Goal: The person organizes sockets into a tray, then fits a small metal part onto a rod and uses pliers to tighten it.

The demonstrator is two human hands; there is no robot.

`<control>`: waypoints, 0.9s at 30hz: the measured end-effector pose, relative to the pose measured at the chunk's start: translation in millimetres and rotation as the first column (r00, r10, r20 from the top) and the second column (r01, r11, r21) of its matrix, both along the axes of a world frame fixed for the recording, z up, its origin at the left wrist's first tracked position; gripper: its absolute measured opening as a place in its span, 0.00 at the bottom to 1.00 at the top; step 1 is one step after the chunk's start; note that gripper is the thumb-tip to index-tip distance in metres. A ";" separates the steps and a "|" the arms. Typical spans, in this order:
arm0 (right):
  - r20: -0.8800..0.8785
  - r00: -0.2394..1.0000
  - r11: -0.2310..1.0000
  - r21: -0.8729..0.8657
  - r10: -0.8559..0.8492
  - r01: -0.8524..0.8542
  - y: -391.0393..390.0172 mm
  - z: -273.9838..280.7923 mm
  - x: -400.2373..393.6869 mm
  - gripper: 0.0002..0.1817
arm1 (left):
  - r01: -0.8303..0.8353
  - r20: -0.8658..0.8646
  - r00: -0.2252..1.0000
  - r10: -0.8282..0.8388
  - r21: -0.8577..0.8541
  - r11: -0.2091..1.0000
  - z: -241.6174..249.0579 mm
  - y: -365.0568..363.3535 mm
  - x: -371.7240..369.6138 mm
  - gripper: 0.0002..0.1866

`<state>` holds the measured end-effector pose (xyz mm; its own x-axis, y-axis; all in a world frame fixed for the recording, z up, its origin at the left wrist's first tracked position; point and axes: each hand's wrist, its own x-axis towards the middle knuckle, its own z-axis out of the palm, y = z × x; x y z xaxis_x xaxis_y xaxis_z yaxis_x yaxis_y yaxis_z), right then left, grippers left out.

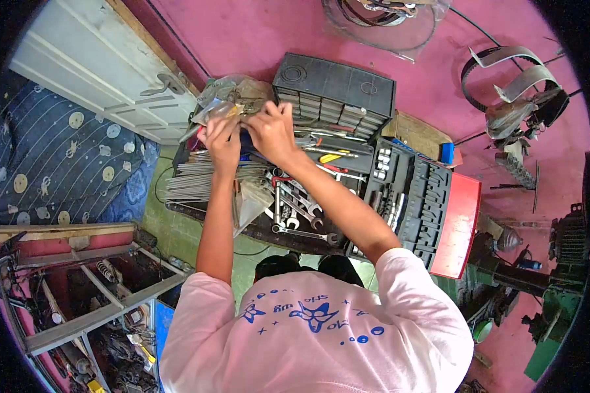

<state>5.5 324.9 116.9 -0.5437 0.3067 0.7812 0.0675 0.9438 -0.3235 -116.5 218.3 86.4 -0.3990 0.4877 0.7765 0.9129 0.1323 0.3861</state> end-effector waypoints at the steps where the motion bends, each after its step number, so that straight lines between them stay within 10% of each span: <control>1: -0.002 1.000 1.000 0.002 0.001 -0.001 -1.7 -6.3 3.2 0.07 | -0.001 -0.002 1.000 0.001 0.002 1.000 -7.3 -6.2 -0.4 0.09; 9: 0.111 0.985 0.984 -0.106 -0.131 0.143 25.5 -26.2 81.9 0.05 | -0.273 0.014 0.955 0.298 -0.357 0.893 -11.5 -26.8 15.9 0.13; 15: 0.328 0.839 0.880 -0.048 -0.433 0.473 77.0 -56.7 145.1 0.06 | 0.082 0.118 0.992 -0.042 -0.358 0.930 -7.7 21.9 66.8 0.09; 27: 0.603 0.771 0.978 0.166 -0.203 0.128 65.3 -56.7 75.0 0.05 | 0.107 0.110 0.992 -0.057 -0.530 0.841 -57.1 63.9 51.3 0.10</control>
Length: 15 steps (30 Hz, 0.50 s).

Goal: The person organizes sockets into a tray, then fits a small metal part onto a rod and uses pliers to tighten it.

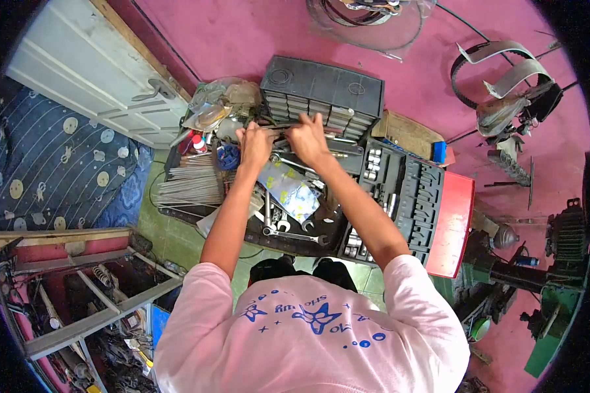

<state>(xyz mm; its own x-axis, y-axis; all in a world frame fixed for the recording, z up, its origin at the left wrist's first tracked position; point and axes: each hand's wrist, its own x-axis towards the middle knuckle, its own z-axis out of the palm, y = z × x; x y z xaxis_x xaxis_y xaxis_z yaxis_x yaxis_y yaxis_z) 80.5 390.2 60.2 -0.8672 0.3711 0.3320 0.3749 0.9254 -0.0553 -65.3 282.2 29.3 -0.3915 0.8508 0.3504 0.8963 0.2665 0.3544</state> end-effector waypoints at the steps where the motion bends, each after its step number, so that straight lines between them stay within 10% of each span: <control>1: 0.022 1.000 1.000 0.031 0.004 -0.005 -2.2 -1.7 -7.0 0.05 | -0.003 0.037 0.999 0.002 0.022 1.000 -0.1 0.5 -1.6 0.09; 15: 0.116 0.992 0.999 -0.031 0.042 -0.038 -1.5 -2.8 -31.3 0.07 | 0.119 -0.013 0.993 -0.120 -0.011 0.993 -12.2 10.7 -27.4 0.09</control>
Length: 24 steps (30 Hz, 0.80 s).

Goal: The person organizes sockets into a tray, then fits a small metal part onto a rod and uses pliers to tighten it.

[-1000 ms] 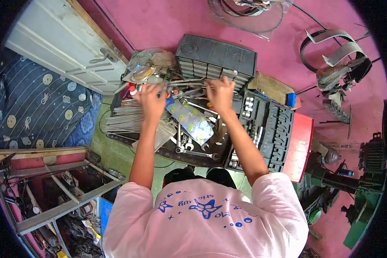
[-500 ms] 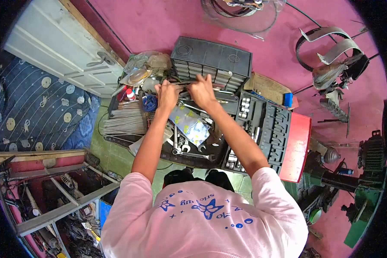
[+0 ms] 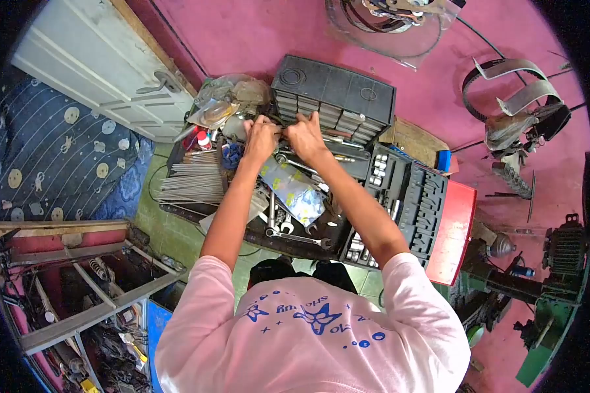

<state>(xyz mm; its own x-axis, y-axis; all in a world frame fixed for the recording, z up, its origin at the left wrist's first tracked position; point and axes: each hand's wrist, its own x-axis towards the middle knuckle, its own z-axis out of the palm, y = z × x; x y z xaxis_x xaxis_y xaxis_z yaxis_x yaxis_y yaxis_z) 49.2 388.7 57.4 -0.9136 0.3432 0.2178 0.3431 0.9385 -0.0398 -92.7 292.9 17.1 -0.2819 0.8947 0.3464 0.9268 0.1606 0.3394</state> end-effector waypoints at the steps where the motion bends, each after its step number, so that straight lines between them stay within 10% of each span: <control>1: 0.003 1.000 1.000 -0.017 -0.012 0.012 -0.9 -0.2 -1.6 0.07 | -0.011 0.011 1.000 0.011 0.021 1.000 -4.1 1.7 -1.2 0.09; 24: -0.274 0.941 0.955 -0.269 -0.197 0.121 8.6 13.1 36.4 0.08 | 0.056 0.155 0.983 -0.101 0.269 0.962 15.1 7.3 27.0 0.04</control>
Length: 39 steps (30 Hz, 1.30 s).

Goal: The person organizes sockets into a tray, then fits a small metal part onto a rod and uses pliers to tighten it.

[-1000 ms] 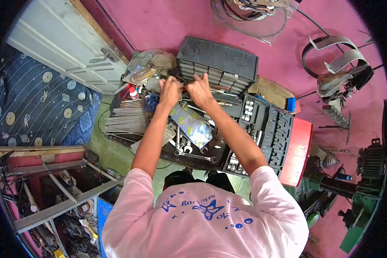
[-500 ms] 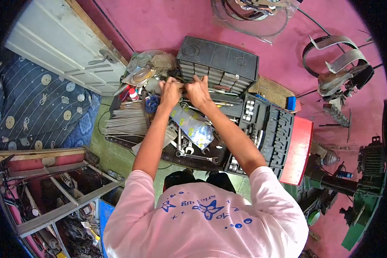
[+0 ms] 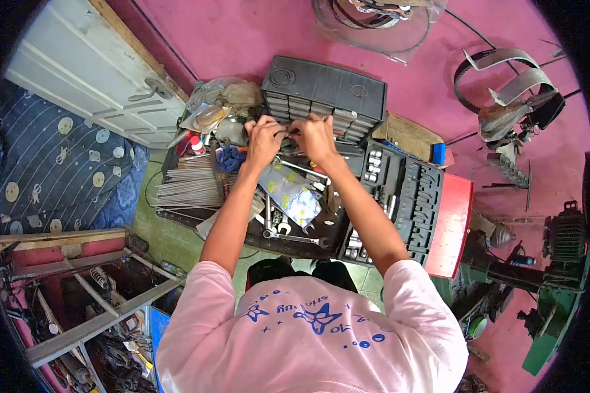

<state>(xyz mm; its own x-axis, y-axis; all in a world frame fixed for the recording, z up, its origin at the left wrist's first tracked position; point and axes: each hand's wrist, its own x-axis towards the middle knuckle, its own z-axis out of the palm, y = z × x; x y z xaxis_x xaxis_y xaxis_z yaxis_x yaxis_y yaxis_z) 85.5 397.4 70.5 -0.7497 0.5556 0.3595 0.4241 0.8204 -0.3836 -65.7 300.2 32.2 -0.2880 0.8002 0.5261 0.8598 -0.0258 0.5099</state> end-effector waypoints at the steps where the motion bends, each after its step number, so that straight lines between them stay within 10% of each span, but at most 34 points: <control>1: 0.003 1.000 1.000 0.002 -0.003 0.003 2.1 4.2 6.0 0.08 | 0.004 0.044 0.999 -0.005 0.022 1.000 2.5 1.2 2.5 0.04; 7: -0.234 0.972 0.923 -0.378 -0.020 -0.072 17.7 15.7 33.0 0.10 | -0.010 0.281 0.960 0.006 0.013 1.000 23.7 10.3 24.1 0.07; 15: -0.301 0.954 0.983 -0.173 0.001 -0.056 24.6 30.7 75.3 0.09 | 0.037 0.461 0.885 -0.060 0.058 0.998 38.9 21.1 56.9 0.08; 21: -0.394 0.904 0.986 -0.103 -0.163 0.133 14.4 28.6 121.2 0.07 | 0.124 -0.127 0.985 -0.115 0.067 0.990 54.6 -2.0 86.7 0.07; 29: -0.274 0.940 0.901 -0.428 -0.203 0.069 7.2 57.6 188.8 0.08 | 0.219 -0.014 0.975 -0.220 0.159 0.963 56.5 -4.7 136.3 0.07; 31: -0.261 0.947 0.975 0.069 -0.187 0.212 4.6 79.5 189.7 0.06 | 0.215 -0.002 0.976 -0.216 0.136 0.967 57.4 0.5 151.2 0.06; 39: -0.132 0.990 0.979 0.203 0.042 -0.014 -41.1 91.0 140.7 0.09 | 0.001 0.049 0.999 -0.008 0.132 0.991 29.5 -19.6 144.3 0.05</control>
<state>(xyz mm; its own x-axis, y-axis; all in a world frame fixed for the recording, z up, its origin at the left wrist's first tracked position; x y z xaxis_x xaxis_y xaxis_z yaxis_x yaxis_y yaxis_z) 226.2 356.2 161.5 -0.7010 0.4406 0.5608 0.3552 0.8976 -0.2612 78.5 280.6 61.7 -0.3132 0.7260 0.6123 0.8333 -0.0993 0.5439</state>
